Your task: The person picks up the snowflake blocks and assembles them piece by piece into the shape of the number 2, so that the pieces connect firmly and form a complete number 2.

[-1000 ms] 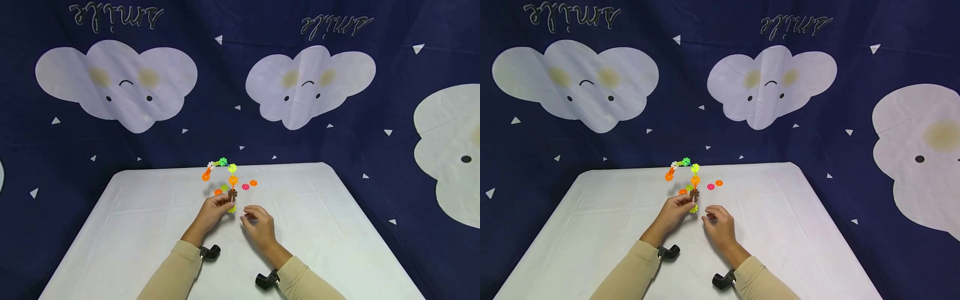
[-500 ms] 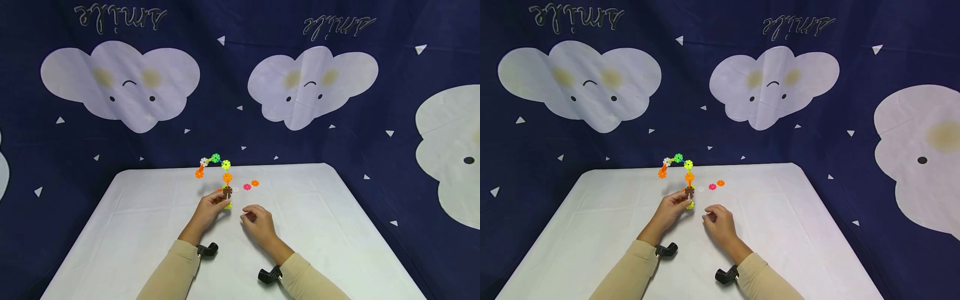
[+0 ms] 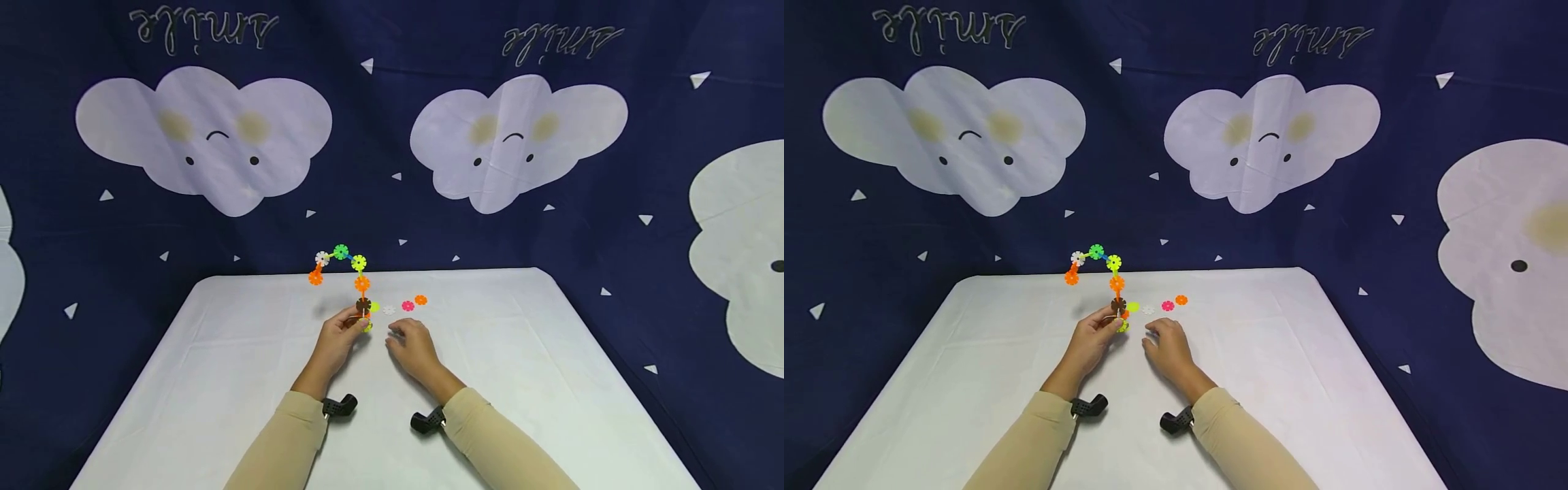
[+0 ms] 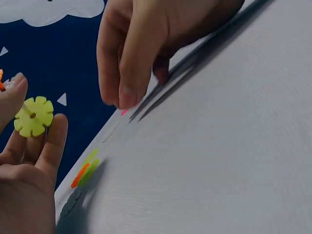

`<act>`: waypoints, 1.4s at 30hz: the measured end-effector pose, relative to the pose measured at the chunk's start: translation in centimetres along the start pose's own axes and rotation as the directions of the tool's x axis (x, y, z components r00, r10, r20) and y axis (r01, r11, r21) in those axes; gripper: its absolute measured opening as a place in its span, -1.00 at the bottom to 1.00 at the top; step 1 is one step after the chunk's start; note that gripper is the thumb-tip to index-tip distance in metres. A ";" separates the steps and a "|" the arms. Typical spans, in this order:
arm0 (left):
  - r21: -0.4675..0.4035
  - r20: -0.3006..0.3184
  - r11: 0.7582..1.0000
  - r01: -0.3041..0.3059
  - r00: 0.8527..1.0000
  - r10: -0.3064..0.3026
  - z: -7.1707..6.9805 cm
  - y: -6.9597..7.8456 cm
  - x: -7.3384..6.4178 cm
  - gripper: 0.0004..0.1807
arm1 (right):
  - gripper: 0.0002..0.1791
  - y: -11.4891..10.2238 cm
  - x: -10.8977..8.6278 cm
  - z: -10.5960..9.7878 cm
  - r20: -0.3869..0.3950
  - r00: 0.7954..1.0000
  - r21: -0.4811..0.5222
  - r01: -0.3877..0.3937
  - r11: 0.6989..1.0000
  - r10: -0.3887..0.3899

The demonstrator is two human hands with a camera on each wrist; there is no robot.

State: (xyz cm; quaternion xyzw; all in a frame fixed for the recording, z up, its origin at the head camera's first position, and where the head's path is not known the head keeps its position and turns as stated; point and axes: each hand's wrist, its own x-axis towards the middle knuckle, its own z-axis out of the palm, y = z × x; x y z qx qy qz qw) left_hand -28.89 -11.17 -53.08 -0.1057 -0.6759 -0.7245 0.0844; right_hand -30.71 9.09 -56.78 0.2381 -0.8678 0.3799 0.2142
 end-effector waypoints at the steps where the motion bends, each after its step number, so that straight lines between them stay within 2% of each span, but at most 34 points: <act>1: -0.008 -0.012 1.000 0.008 1.000 -0.008 -0.1 -0.4 0.1 -0.63 | -0.70 0.2 0.3 0.2 0.000 1.000 -0.025 -0.005 1.000 0.005; 6: -0.043 -0.028 0.999 0.034 0.999 -0.035 -0.2 -2.8 1.0 -0.59 | -0.65 1.7 2.0 1.2 -0.024 1.000 -0.144 -0.018 0.989 0.015; 10: -0.073 -0.013 0.997 0.040 0.999 -0.041 0.0 -3.3 1.1 -0.57 | -0.73 2.3 3.2 1.5 -0.015 1.000 -0.222 0.005 0.975 -0.008; 13: -0.079 -0.007 0.997 0.021 1.000 -0.021 0.1 -3.3 1.2 -0.57 | -0.85 2.3 3.8 1.5 -0.003 1.000 -0.227 -0.005 0.974 0.004; 16: -0.079 0.000 0.997 0.001 1.000 -0.001 0.2 -3.3 1.2 -0.58 | -0.92 2.1 4.0 1.5 -0.009 1.000 -0.200 -0.031 0.979 0.029; 21: -0.069 -0.001 0.998 0.003 1.000 -0.003 0.1 -3.2 1.1 -0.60 | -0.86 1.9 4.0 1.5 -0.022 0.998 -0.120 -0.054 0.991 0.052; 25: -0.075 -0.005 0.997 0.015 1.000 -0.016 0.0 -3.2 1.1 -0.60 | -0.80 2.1 3.6 1.8 -0.039 0.996 -0.011 -0.078 0.997 0.077; 28: -0.080 -0.001 0.997 0.023 1.000 -0.023 -0.1 -3.4 1.0 -0.58 | -0.78 2.0 3.1 1.7 -0.060 0.992 0.121 -0.100 0.988 0.108; 30: -0.080 0.005 0.996 0.026 1.000 -0.025 -0.2 -3.5 1.1 -0.58 | -0.79 1.7 2.7 1.4 -0.060 0.987 0.254 -0.132 0.958 0.152; 31: -0.074 0.008 0.997 0.027 1.000 -0.026 -0.2 -3.5 1.1 -0.58 | -0.79 1.5 2.6 1.1 -0.050 0.982 0.330 -0.154 0.931 0.180; 32: -0.069 0.014 0.997 0.026 1.000 -0.025 -0.3 -3.5 1.1 -0.57 | -0.78 1.3 2.4 0.8 -0.036 0.977 0.407 -0.177 0.896 0.209; 35: -0.045 0.032 0.999 0.022 0.999 -0.021 -0.4 -3.4 1.1 -0.59 | -0.72 0.7 2.1 -0.2 0.027 0.958 0.599 -0.245 0.763 0.287; 37: -0.033 0.056 0.999 0.023 0.998 -0.021 -0.5 -3.4 1.2 -0.61 | -0.69 0.5 1.9 -1.0 0.063 0.951 0.654 -0.269 0.707 0.304; 39: -0.032 0.087 0.999 0.023 0.996 -0.020 -0.6 -3.4 1.2 -0.62 | -0.67 0.4 1.8 -1.5 0.090 0.951 0.673 -0.278 0.686 0.296; 42: -0.022 0.137 0.999 0.024 0.990 -0.021 -0.6 -3.5 1.2 -0.64 | -0.69 0.5 1.5 -2.2 0.133 0.957 0.679 -0.278 0.679 0.259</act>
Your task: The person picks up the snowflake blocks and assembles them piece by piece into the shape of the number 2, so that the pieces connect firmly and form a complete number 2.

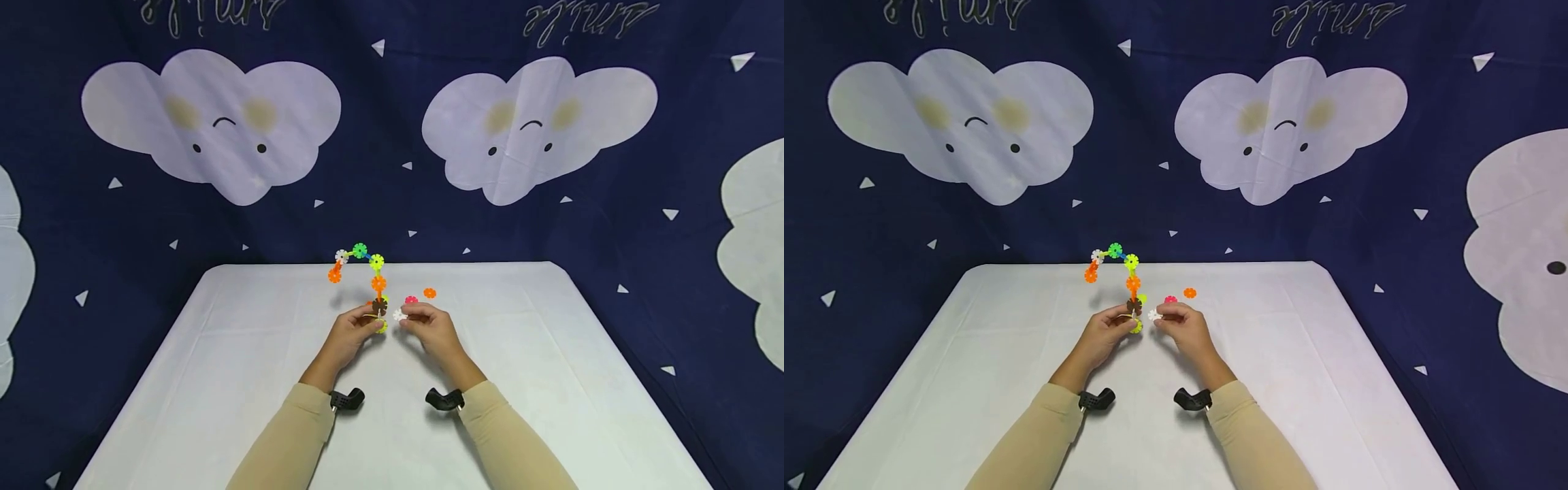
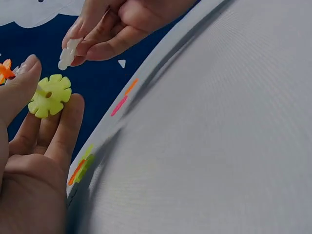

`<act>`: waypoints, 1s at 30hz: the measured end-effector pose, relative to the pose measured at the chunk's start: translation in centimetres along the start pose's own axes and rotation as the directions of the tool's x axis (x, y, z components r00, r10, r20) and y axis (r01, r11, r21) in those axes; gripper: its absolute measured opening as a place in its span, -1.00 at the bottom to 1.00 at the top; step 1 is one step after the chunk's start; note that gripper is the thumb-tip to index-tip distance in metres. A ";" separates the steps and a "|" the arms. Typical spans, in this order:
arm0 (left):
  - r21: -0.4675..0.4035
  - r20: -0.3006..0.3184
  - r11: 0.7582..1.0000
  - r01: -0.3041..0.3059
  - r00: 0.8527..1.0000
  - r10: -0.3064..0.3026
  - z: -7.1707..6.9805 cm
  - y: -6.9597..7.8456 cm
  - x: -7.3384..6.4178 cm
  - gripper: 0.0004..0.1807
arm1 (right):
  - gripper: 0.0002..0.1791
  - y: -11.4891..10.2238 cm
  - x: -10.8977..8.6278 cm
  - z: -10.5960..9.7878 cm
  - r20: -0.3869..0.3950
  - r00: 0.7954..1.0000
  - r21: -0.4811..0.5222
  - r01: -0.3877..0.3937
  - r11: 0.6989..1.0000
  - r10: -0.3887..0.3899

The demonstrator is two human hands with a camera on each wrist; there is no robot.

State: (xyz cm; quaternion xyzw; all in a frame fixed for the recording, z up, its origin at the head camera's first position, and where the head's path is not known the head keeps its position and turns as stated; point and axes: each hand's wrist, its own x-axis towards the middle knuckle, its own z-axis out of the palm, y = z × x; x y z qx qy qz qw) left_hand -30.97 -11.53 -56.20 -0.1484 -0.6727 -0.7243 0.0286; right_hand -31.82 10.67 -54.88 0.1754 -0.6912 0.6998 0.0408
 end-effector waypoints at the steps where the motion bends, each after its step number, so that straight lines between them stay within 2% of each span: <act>1: 0.008 0.014 1.000 -0.002 1.000 0.002 0.0 0.1 0.0 -0.65 | -0.70 -0.1 -0.1 -0.1 0.020 1.000 0.000 0.000 1.000 0.000; 5: 0.050 0.062 0.999 -0.005 0.998 0.002 0.3 0.2 -0.1 -0.63 | -0.71 -0.4 -0.3 -0.4 0.093 0.996 -0.002 -0.007 1.000 0.007; 10: 0.103 0.093 0.995 -0.014 0.996 0.005 0.7 0.3 0.0 -0.59 | -0.70 -0.6 -0.6 -0.7 0.126 0.992 -0.012 -0.012 1.000 0.013; 15: 0.121 0.100 0.992 -0.031 0.995 0.018 0.7 0.2 0.2 -0.58 | -0.68 -0.4 -0.6 -0.9 0.127 0.992 0.003 -0.011 1.000 0.010; 20: 0.132 0.097 0.991 -0.033 0.995 0.021 0.6 0.3 0.2 -0.59 | -0.70 -0.2 -0.6 -0.9 0.089 0.996 -0.056 0.018 0.998 -0.013; 25: 0.135 0.081 0.991 -0.022 0.997 0.011 0.4 0.4 -0.1 -0.60 | -0.71 0.1 -0.7 -0.4 0.073 0.996 -0.046 0.056 0.997 -0.052; 30: 0.126 0.078 0.992 -0.022 0.997 0.012 0.3 0.3 -0.3 -0.57 | -0.71 -0.1 -0.8 0.1 0.075 0.996 -0.042 0.048 0.998 -0.045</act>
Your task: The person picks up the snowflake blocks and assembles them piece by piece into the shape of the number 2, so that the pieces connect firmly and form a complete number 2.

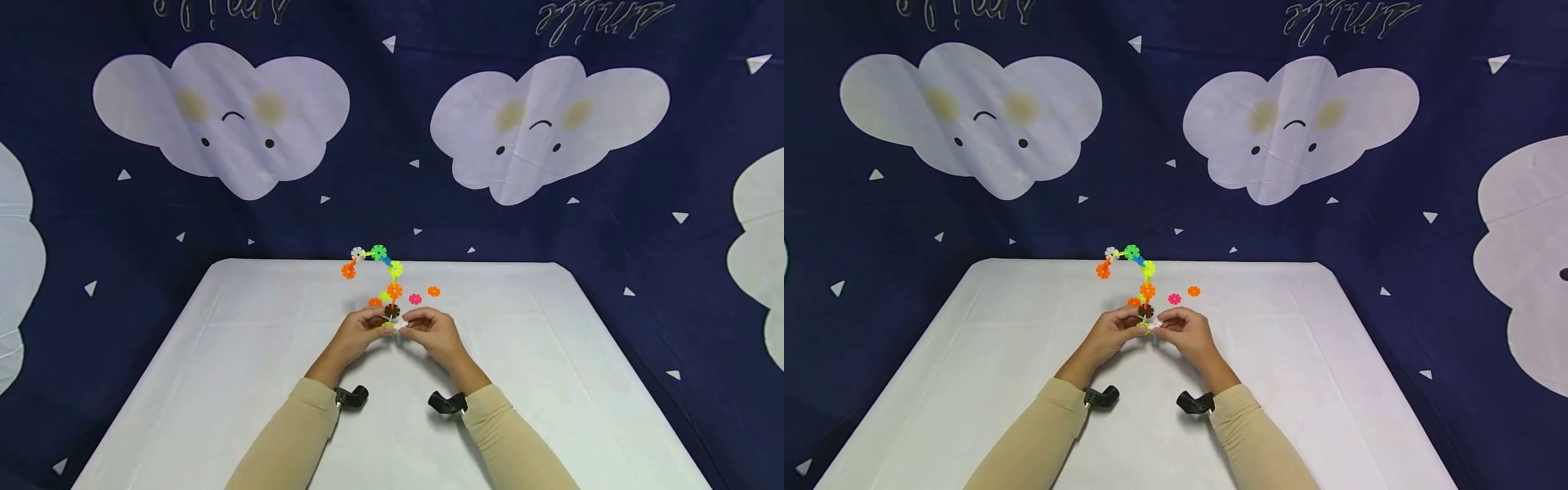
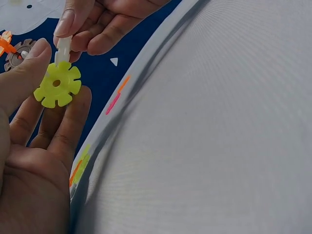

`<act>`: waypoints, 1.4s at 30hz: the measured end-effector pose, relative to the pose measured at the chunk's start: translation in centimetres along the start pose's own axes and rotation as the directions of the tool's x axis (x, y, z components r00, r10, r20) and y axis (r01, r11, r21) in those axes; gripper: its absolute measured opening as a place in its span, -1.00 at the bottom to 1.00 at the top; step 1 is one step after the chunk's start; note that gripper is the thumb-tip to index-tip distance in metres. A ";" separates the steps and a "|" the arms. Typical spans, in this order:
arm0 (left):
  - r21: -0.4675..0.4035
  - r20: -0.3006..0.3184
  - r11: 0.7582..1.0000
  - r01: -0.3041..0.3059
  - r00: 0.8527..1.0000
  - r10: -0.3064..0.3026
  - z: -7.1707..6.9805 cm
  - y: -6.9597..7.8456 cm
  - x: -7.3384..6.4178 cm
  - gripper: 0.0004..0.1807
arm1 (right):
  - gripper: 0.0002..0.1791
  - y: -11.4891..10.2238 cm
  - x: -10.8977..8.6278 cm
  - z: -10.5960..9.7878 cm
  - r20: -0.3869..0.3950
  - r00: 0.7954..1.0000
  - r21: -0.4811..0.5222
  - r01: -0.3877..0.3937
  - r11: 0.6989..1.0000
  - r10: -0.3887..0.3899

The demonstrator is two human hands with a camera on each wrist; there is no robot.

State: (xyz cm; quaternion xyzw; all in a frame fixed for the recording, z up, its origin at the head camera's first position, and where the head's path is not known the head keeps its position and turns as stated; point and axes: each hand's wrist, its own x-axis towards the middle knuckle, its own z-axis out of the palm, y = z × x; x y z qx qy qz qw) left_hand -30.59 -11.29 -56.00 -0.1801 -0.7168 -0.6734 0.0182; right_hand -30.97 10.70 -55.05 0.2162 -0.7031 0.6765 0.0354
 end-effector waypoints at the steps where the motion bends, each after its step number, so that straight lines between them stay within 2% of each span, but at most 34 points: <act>1: -0.010 0.001 1.000 -0.001 1.000 0.001 0.0 0.0 0.0 -0.56 | -0.71 -0.1 0.0 0.1 -0.003 1.000 -0.003 0.000 1.000 0.000; 7: -0.047 0.001 0.999 -0.016 1.000 0.016 -0.1 0.0 0.0 -0.46 | -0.72 -0.4 -0.2 0.4 -0.032 0.999 0.004 -0.004 1.000 0.004; 12: -0.058 0.032 0.998 0.009 0.999 -0.007 -0.1 0.0 0.0 -0.37 | -0.70 -0.1 -0.3 0.4 -0.046 0.999 0.018 -0.013 1.000 0.014; 19: 0.011 0.024 1.000 0.010 1.000 -0.010 0.1 0.1 0.0 -0.40 | -0.74 -0.1 -0.3 0.3 -0.076 0.996 0.032 -0.049 0.998 0.051; 25: 0.070 0.003 0.998 0.002 1.000 -0.003 0.2 0.2 0.0 -0.41 | -0.72 0.1 -0.4 0.4 -0.067 0.996 0.043 -0.057 0.997 0.060; 34: 0.055 0.009 0.998 -0.003 1.000 0.003 0.3 0.1 0.0 -0.37 | -0.71 0.2 -0.5 0.4 -0.069 0.996 0.057 -0.054 0.997 0.058; 42: 0.086 0.006 0.996 -0.010 1.000 0.010 0.4 0.4 -0.1 -0.41 | -0.74 0.2 -0.6 -0.2 -0.048 0.996 -0.021 -0.080 0.997 0.079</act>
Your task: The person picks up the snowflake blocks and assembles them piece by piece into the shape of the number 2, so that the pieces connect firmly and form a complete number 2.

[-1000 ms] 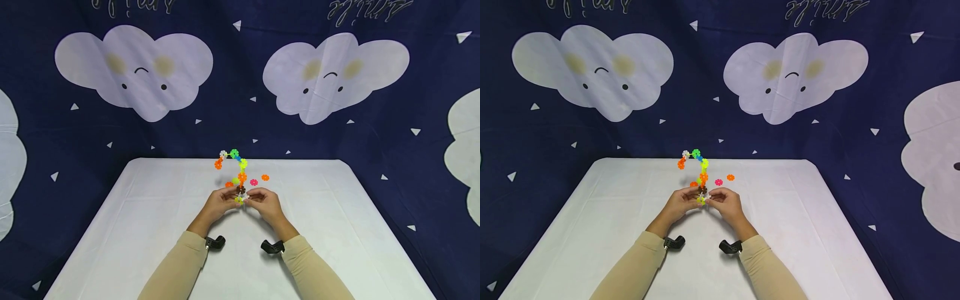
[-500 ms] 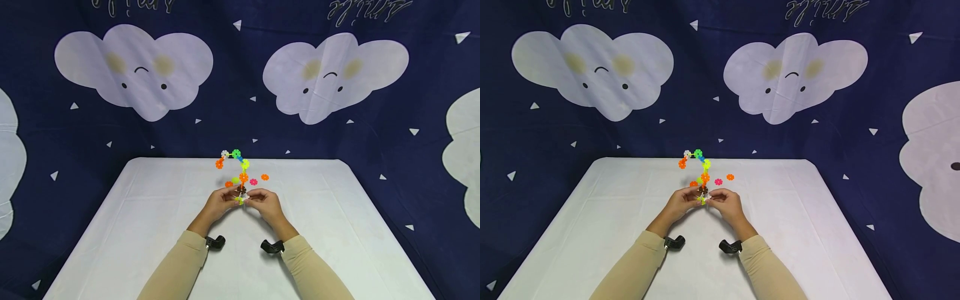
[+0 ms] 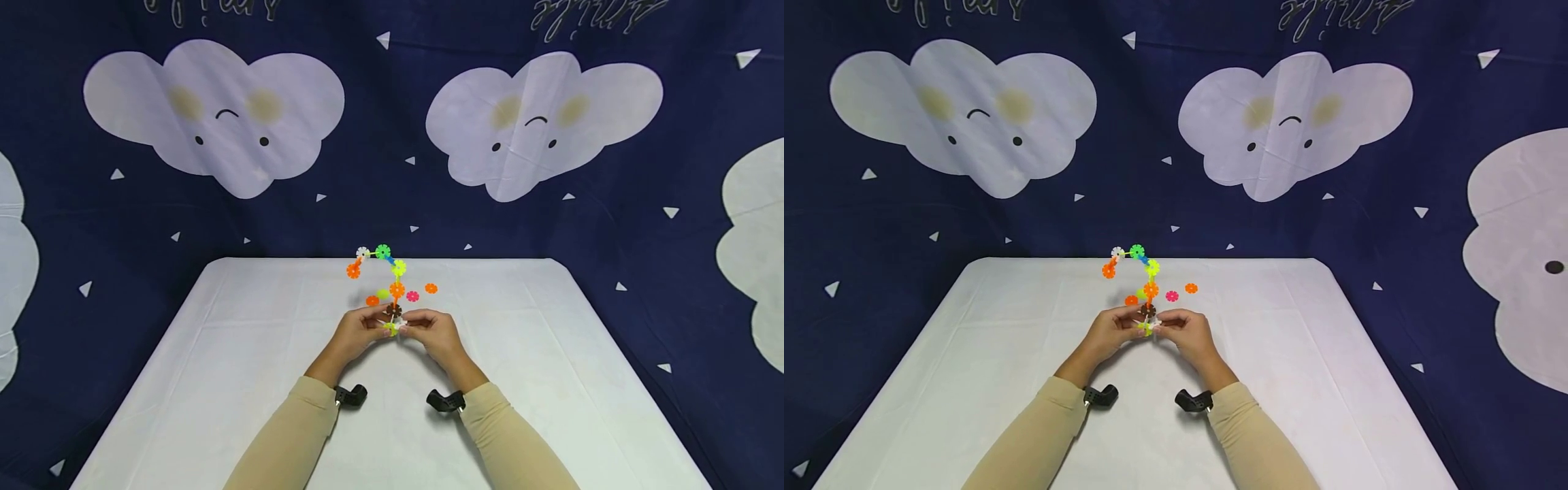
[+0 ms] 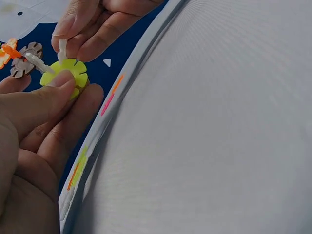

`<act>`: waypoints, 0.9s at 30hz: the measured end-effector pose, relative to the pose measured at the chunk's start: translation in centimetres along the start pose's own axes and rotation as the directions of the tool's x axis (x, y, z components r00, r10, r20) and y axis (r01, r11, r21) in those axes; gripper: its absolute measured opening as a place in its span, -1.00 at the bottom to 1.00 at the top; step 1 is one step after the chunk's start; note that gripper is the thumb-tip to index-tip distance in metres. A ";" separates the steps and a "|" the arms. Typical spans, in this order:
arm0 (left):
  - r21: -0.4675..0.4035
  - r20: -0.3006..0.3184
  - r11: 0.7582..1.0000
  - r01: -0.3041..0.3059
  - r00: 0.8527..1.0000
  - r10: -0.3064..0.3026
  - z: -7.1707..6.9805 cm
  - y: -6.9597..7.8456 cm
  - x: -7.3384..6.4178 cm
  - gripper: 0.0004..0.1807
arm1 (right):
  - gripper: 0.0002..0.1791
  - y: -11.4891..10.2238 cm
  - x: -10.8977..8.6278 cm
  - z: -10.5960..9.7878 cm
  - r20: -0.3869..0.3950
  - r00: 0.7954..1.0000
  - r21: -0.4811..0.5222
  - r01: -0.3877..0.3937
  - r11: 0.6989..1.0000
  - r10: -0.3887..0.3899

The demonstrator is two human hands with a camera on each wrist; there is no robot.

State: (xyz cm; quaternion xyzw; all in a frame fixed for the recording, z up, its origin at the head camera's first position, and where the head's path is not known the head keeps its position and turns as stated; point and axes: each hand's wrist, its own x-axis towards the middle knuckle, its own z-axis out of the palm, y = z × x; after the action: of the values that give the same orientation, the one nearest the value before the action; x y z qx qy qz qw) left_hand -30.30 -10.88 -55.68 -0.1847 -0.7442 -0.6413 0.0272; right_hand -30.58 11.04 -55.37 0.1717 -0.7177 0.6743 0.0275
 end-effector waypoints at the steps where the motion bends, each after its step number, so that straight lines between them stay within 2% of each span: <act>1: 0.001 0.002 1.000 -0.005 1.000 0.005 0.0 0.1 0.0 -0.41 | -0.74 0.0 0.0 0.0 0.002 1.000 -0.001 -0.007 1.000 0.007; 6: 0.020 -0.009 0.999 -0.029 1.000 0.029 0.2 0.1 -0.1 -0.45 | -0.71 -0.5 -0.1 0.1 0.008 1.000 0.013 -0.004 1.000 0.004; 14: 0.024 -0.029 1.000 -0.007 1.000 0.007 0.3 0.4 -0.1 -0.46 | -0.70 -0.1 -0.2 0.4 -0.009 1.000 0.002 0.018 1.000 -0.018; 19: -0.021 -0.039 1.000 -0.017 0.999 0.017 0.3 0.3 0.0 -0.52 | -0.70 -0.3 -0.3 0.6 -0.045 0.999 0.074 0.022 0.997 -0.019; 27: -0.035 -0.093 0.998 -0.053 0.994 0.050 0.6 0.1 0.0 -0.74 | -0.68 0.0 -0.5 1.3 -0.090 0.996 0.169 0.032 0.985 -0.017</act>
State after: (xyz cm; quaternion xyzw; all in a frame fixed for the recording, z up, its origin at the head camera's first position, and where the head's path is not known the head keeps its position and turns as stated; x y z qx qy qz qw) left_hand -30.14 -10.29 -55.72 -0.1744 -0.7249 -0.6622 0.0746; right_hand -29.89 9.91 -55.56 0.1523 -0.6532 0.7398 0.0528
